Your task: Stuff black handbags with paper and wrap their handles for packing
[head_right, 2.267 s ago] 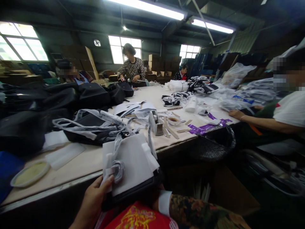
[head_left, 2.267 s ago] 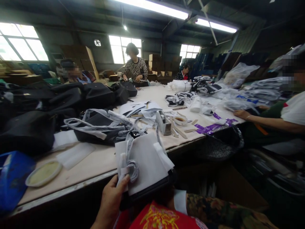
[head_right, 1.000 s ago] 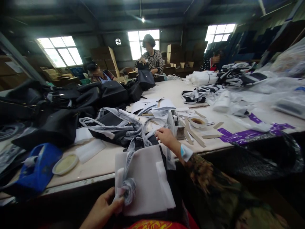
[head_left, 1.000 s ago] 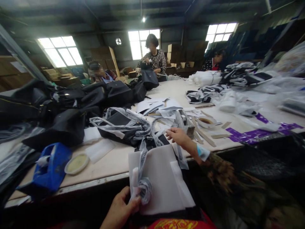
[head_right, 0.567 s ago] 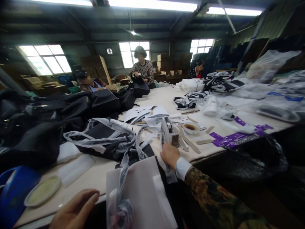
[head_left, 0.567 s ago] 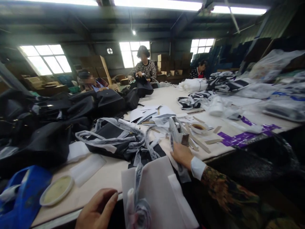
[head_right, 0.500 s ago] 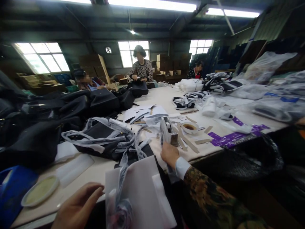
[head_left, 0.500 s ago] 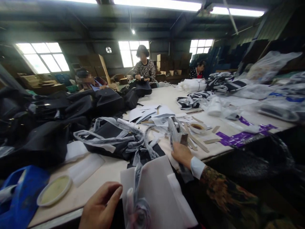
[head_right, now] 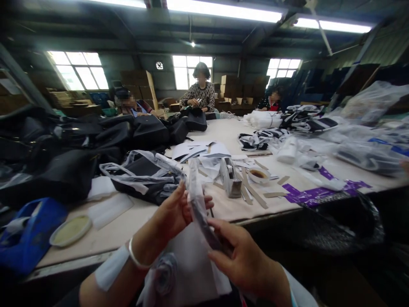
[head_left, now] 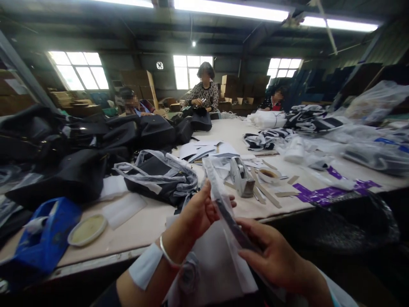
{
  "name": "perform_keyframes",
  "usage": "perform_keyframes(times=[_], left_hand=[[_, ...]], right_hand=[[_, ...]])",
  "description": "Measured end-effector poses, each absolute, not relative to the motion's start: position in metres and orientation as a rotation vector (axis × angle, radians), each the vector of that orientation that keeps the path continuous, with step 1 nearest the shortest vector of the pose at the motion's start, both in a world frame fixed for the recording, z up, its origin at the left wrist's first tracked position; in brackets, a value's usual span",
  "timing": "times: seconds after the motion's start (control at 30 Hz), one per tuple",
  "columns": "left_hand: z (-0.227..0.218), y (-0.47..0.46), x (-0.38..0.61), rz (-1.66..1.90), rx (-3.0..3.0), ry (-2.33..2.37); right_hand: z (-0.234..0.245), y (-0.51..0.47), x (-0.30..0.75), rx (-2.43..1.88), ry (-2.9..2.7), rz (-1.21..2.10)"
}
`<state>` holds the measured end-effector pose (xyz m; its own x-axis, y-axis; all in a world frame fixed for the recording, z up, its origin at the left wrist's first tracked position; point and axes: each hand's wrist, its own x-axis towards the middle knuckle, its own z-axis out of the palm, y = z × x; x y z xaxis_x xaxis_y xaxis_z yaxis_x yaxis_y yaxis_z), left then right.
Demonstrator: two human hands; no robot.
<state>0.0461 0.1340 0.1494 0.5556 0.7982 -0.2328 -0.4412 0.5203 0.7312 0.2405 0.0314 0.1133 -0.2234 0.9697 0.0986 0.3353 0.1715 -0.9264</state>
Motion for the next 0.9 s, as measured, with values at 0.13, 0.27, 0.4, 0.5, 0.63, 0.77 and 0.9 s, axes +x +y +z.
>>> perform_keyframes(times=[0.13, 0.27, 0.4, 0.5, 0.63, 0.77, 0.9], left_hand=[[0.193, 0.159, 0.052, 0.969, 0.646, 0.603], [0.229, 0.172, 0.057, 1.146, 0.859, 0.581], [0.251, 0.169, 0.059, 1.209, 1.007, 0.58], [0.249, 0.161, 0.055, 1.218, 1.021, 0.495], [0.204, 0.136, 0.055, 0.991, 0.994, 0.468], [0.142, 0.104, 0.062, 0.868, 0.96, 0.706], [0.124, 0.094, 0.057, 1.059, 0.809, 0.826]], right_hand=[[0.11, -0.002, 0.257, -1.173, -1.522, 1.433], [0.113, -0.011, 0.273, -1.097, -1.318, 1.673], [0.112, -0.01, 0.272, -1.028, -1.22, 1.685], [0.109, -0.001, 0.258, -1.061, -1.164, 1.606], [0.108, 0.022, 0.236, -1.233, -1.179, 1.404], [0.107, 0.043, 0.219, -1.286, -1.327, 1.272], [0.101, 0.037, 0.206, -1.226, -1.445, 1.43]])
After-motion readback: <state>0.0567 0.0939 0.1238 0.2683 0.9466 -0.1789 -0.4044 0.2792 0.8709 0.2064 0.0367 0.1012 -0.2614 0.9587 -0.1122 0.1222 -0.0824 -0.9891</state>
